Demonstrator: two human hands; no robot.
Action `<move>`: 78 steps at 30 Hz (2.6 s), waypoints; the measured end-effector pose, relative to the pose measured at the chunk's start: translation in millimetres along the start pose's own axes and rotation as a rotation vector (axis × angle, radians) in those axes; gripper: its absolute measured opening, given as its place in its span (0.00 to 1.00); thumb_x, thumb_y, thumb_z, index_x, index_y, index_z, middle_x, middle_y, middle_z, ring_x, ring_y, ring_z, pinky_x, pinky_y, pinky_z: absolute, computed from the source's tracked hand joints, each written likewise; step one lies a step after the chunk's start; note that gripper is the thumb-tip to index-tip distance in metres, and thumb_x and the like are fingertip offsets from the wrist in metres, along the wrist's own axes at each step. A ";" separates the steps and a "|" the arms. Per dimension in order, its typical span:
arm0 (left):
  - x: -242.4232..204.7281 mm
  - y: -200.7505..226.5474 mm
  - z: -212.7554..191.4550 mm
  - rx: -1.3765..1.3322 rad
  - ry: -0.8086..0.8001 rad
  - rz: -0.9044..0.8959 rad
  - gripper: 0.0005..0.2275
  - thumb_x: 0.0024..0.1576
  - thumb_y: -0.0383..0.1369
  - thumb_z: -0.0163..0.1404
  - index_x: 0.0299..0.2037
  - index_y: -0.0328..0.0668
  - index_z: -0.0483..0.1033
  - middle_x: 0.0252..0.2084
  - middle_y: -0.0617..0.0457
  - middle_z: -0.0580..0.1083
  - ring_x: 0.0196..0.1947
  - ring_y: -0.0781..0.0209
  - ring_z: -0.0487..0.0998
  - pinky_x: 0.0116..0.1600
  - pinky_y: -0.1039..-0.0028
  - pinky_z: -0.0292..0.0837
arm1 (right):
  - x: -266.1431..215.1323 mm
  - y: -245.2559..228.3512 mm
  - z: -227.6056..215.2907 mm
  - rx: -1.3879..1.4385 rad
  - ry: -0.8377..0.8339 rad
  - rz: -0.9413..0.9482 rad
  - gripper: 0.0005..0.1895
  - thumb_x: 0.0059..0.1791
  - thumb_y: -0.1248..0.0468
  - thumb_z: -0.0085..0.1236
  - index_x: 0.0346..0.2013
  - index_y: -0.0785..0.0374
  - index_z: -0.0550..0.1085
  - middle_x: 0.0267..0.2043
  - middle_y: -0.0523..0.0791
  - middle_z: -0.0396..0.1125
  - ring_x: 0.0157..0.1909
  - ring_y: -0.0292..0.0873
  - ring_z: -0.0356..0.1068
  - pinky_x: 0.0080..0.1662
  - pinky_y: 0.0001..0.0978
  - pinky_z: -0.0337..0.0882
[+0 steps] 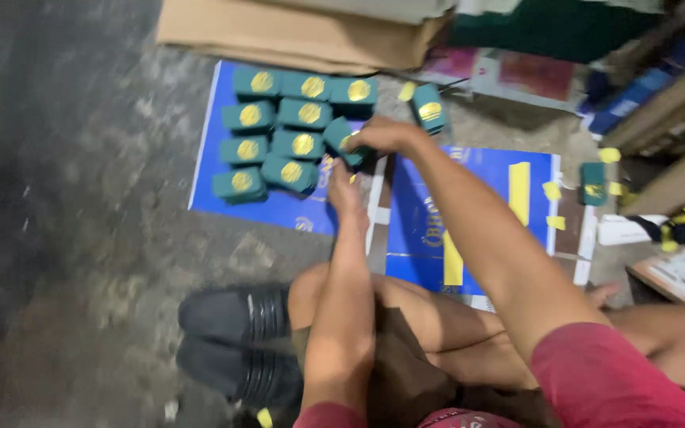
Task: The person sits cross-legged on the floor and repeatedly applies yellow tape to small green boxes. They tear off pieces of tape, place them on the boxes, and set the taped boxes aside on a blue sheet. The person handles the boxes one at a time throughout the clip.
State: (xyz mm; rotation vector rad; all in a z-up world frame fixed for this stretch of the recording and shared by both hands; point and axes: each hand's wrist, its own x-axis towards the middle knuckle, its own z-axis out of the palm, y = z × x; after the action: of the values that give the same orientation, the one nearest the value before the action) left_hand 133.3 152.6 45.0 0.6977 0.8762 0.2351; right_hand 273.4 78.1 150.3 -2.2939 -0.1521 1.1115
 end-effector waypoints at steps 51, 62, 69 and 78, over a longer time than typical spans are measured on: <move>-221.1 -77.1 -2.2 1.866 -0.947 1.216 0.44 0.49 0.34 0.49 0.76 0.22 0.41 0.80 0.26 0.40 0.81 0.32 0.36 0.78 0.44 0.34 | -247.9 243.7 65.3 -0.653 0.611 -0.461 0.44 0.42 0.50 0.58 0.68 0.68 0.60 0.60 0.55 0.61 0.55 0.57 0.60 0.55 0.52 0.60; -217.1 -84.7 -2.5 2.278 -0.831 1.280 0.48 0.50 0.45 0.53 0.77 0.26 0.42 0.80 0.32 0.45 0.81 0.35 0.41 0.80 0.43 0.33 | -225.6 254.1 79.8 -0.760 0.740 -0.413 0.53 0.35 0.46 0.57 0.72 0.62 0.57 0.52 0.46 0.61 0.54 0.49 0.60 0.55 0.47 0.67; -220.9 -77.9 3.2 2.235 -0.870 1.233 0.41 0.58 0.43 0.45 0.77 0.24 0.43 0.80 0.30 0.45 0.82 0.35 0.40 0.80 0.42 0.31 | -231.8 245.0 72.7 -0.582 0.558 -0.364 0.49 0.35 0.51 0.63 0.69 0.60 0.59 0.58 0.47 0.58 0.61 0.53 0.58 0.63 0.53 0.62; -210.2 -59.4 14.9 2.121 -0.769 1.115 0.48 0.50 0.44 0.64 0.77 0.30 0.50 0.70 0.37 0.65 0.76 0.42 0.59 0.81 0.40 0.35 | -212.9 255.9 55.7 -0.455 0.545 -0.561 0.50 0.28 0.56 0.70 0.63 0.63 0.66 0.51 0.52 0.65 0.56 0.62 0.65 0.59 0.64 0.62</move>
State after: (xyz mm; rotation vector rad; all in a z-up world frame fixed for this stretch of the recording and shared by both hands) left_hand 6.8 3.9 144.1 2.9621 -0.5032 -0.1204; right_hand 57.3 -180.3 129.1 -2.6031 -0.8377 0.1595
